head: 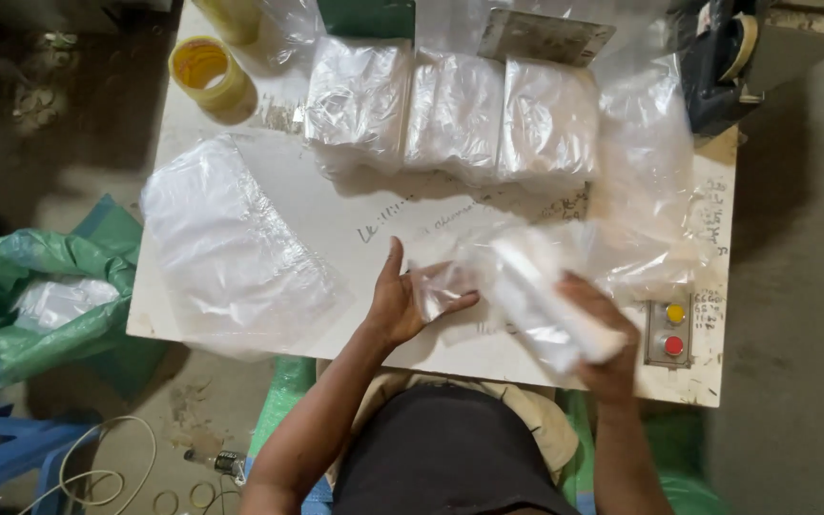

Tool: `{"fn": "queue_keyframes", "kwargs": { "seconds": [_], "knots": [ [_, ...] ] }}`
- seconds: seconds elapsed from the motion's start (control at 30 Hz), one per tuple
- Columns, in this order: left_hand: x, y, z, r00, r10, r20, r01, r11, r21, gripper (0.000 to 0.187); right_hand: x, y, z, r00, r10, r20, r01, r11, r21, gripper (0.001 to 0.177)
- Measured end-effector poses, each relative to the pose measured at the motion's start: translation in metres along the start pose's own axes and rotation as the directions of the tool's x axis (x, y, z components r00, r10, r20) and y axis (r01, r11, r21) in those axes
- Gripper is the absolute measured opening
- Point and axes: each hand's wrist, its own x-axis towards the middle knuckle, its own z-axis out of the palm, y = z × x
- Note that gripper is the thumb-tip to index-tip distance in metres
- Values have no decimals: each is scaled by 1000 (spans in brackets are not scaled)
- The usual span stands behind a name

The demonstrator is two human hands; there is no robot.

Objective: Manually folding and stacking plastic bags containing materials on a workbench in a factory setting.

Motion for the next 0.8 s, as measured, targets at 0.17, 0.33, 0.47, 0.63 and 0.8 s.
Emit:
{"fn": "queue_keyframes", "kwargs": {
  "seconds": [0.17, 0.33, 0.47, 0.63, 0.8],
  "knots": [
    [-17, 8, 2, 922, 377, 90, -280, 487, 827, 96, -8, 11, 33, 858, 280, 431, -218, 958, -188, 45],
    [-7, 42, 32, 855, 519, -18, -173, 317, 933, 21, 24, -8, 20, 828, 391, 402, -430, 903, 8, 55],
    [8, 46, 26, 879, 476, -7, -117, 229, 966, 15, 27, -15, 18, 773, 602, 199, -630, 692, 352, 52],
    [3, 36, 24, 874, 484, 44, -264, 397, 879, 14, -17, 29, 34, 586, 804, 103, -709, 447, 546, 47],
    [15, 5, -1, 851, 519, 76, -350, 456, 818, 10, 20, -13, 68, 533, 770, 350, -706, 176, 686, 56]
  ]
}}
